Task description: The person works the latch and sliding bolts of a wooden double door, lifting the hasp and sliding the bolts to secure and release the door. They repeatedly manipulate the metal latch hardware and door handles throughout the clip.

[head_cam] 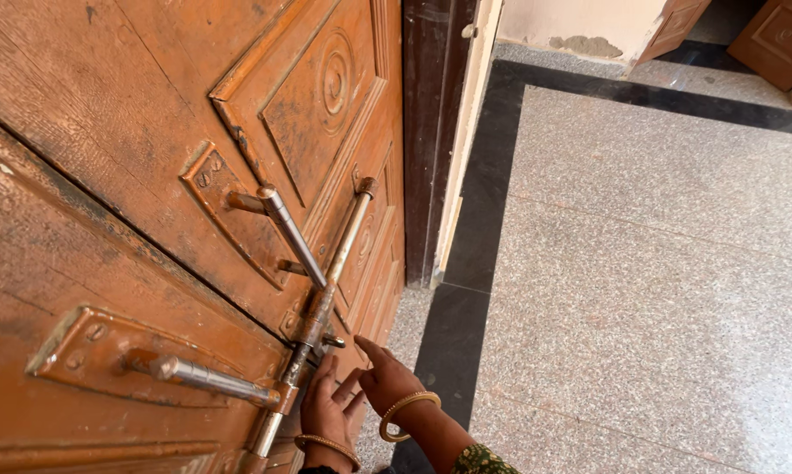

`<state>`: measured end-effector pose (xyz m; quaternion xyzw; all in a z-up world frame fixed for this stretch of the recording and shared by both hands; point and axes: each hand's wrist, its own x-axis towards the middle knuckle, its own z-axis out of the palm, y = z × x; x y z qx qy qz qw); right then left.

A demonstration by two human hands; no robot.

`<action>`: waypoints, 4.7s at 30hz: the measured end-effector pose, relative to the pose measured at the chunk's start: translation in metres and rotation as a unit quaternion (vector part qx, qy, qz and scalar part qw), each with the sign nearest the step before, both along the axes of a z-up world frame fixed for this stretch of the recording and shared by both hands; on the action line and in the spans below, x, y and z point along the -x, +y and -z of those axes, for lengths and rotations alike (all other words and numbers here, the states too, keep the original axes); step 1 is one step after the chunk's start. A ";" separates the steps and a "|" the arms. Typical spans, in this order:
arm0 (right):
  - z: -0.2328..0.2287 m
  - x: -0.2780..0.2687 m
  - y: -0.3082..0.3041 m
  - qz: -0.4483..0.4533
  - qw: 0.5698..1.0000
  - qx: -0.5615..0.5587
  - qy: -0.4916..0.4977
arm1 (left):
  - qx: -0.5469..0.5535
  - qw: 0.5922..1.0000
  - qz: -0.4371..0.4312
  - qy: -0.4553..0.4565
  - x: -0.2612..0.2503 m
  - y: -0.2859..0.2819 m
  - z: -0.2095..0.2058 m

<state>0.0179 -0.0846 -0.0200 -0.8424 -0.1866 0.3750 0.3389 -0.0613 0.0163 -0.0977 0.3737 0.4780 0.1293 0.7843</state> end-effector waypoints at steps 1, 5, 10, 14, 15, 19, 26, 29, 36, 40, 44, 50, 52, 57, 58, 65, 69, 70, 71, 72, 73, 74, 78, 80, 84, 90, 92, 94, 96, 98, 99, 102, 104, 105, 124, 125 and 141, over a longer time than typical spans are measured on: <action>-0.003 0.001 -0.007 0.001 1.000 -0.003 -0.001 | -0.005 1.000 0.006 -0.002 0.000 0.001 0.002; -0.015 0.000 -0.032 0.006 0.999 -0.019 -0.029 | -0.018 0.999 0.018 0.036 -0.002 -0.005 0.013; -0.036 0.002 -0.074 -0.012 0.993 -0.038 -0.110 | -0.020 1.000 0.008 0.010 -0.006 -0.036 0.011; -0.057 0.006 -0.103 -0.037 0.983 -0.044 -0.175 | -0.097 0.994 0.037 -0.045 -0.013 -0.054 -0.007; -0.062 0.007 -0.110 -0.043 0.979 -0.050 -0.192 | -0.162 0.982 0.047 -0.083 -0.017 -0.057 -0.013; -0.082 0.014 -0.130 -0.080 0.960 -0.068 -0.259 | -0.219 0.967 0.070 -0.107 -0.016 -0.073 -0.044; -0.101 0.003 -0.129 -0.185 0.917 -0.075 -0.346 | -0.313 0.939 0.132 -0.048 -0.015 -0.098 -0.084; -0.102 -0.019 -0.128 -0.204 0.915 -0.066 -0.342 | -0.452 0.876 0.162 -0.056 -0.029 -0.094 -0.081; -0.081 -0.113 -0.123 -0.211 0.902 -0.069 -0.370 | -0.610 0.771 0.173 -0.056 -0.103 -0.070 -0.050; -0.075 -0.187 -0.116 -0.206 0.898 -0.072 -0.381 | -0.600 0.766 0.223 -0.056 -0.173 -0.056 -0.050; -0.073 -0.260 -0.106 -0.183 0.889 -0.066 -0.414 | -0.648 0.720 0.217 -0.121 -0.256 -0.059 -0.065; -0.078 -0.340 -0.125 -0.110 0.900 -0.043 -0.419 | -0.656 0.687 0.277 -0.145 -0.351 -0.084 -0.106; -0.080 -0.369 -0.134 -0.095 0.909 -0.027 -0.405 | -0.656 0.679 0.296 -0.145 -0.380 -0.093 -0.115; -0.076 -0.452 -0.167 -0.081 0.909 -0.027 -0.409 | -0.680 0.650 0.328 -0.086 -0.452 -0.105 -0.120; -0.077 -0.465 -0.175 -0.080 0.915 -0.021 -0.394 | -0.688 0.644 0.326 -0.073 -0.466 -0.109 -0.122; -0.090 -0.605 -0.233 -0.098 0.914 -0.046 -0.390 | -0.723 0.619 0.305 -0.027 -0.598 -0.145 -0.146; -0.103 -0.682 -0.262 -0.124 0.895 -0.068 -0.424 | -0.715 0.626 0.311 0.005 -0.668 -0.176 -0.166; -0.106 -0.696 -0.267 -0.117 0.895 -0.069 -0.424 | -0.713 0.625 0.316 0.017 -0.683 -0.182 -0.172; -0.110 -0.713 -0.269 -0.110 0.895 -0.069 -0.427 | -0.711 0.621 0.327 0.025 -0.699 -0.187 -0.177; -0.115 -0.730 -0.271 -0.103 0.894 -0.069 -0.430 | -0.709 0.618 0.338 0.032 -0.715 -0.190 -0.182; -0.121 -0.744 -0.272 -0.103 0.893 -0.075 -0.431 | -0.708 0.614 0.348 0.039 -0.730 -0.194 -0.188; -0.126 -0.758 -0.273 -0.103 0.893 -0.080 -0.431 | -0.714 0.608 0.346 0.043 -0.746 -0.195 -0.193; -0.143 -0.819 -0.268 -0.104 0.879 -0.085 -0.457 | -0.740 0.590 0.321 0.034 -0.810 -0.190 -0.202; -0.149 -0.854 -0.261 -0.111 0.873 -0.076 -0.468 | -0.745 0.585 0.319 0.030 -0.847 -0.182 -0.203; -0.158 -0.937 -0.231 -0.114 0.866 -0.072 -0.481 | -0.747 0.574 0.334 0.017 -0.930 -0.157 -0.200; -0.171 -1.070 -0.173 -0.123 0.873 -0.048 -0.469 | -0.732 0.585 0.349 -0.012 -1.067 -0.113 -0.205; -0.173 -1.109 -0.153 -0.110 0.874 -0.054 -0.471 | -0.732 0.583 0.353 -0.017 -1.113 -0.091 -0.210; -0.172 -1.141 -0.144 -0.099 0.876 -0.058 -0.469 | -0.733 0.576 0.361 -0.024 -1.148 -0.077 -0.212; -0.167 -1.170 -0.134 -0.083 0.878 -0.063 -0.467 | -0.723 0.578 0.379 -0.015 -1.180 -0.066 -0.210; -0.164 -1.197 -0.124 -0.079 0.887 -0.059 -0.451 | -0.734 0.569 0.369 -0.019 -1.211 -0.054 -0.211; -0.162 -1.210 -0.122 -0.076 0.892 -0.056 -0.443 | -0.748 0.562 0.352 -0.027 -1.223 -0.052 -0.210; -0.150 -1.249 -0.117 -0.077 0.883 -0.061 -0.460 | -0.754 0.555 0.349 -0.041 -1.264 -0.044 -0.206; -0.142 -1.280 -0.117 -0.096 0.888 -0.063 -0.445 | -0.756 0.550 0.352 -0.045 -1.295 -0.037 -0.206; -0.138 -1.295 -0.117 -0.108 0.891 -0.065 -0.435 | -0.760 0.547 0.348 -0.046 -1.309 -0.034 -0.206; -0.136 -1.621 -0.119 -0.210 0.935 -0.033 -0.285 | -0.847 0.468 0.237 0.082 -1.581 0.020 -0.314; -0.133 -1.627 -0.109 -0.211 0.939 -0.029 -0.270 | -0.783 0.545 0.283 0.100 -1.592 0.022 -0.318; -0.092 -1.760 0.059 0.005 0.989 -0.094 -0.118 | -0.223 0.963 0.084 -0.124 -1.766 0.064 -0.033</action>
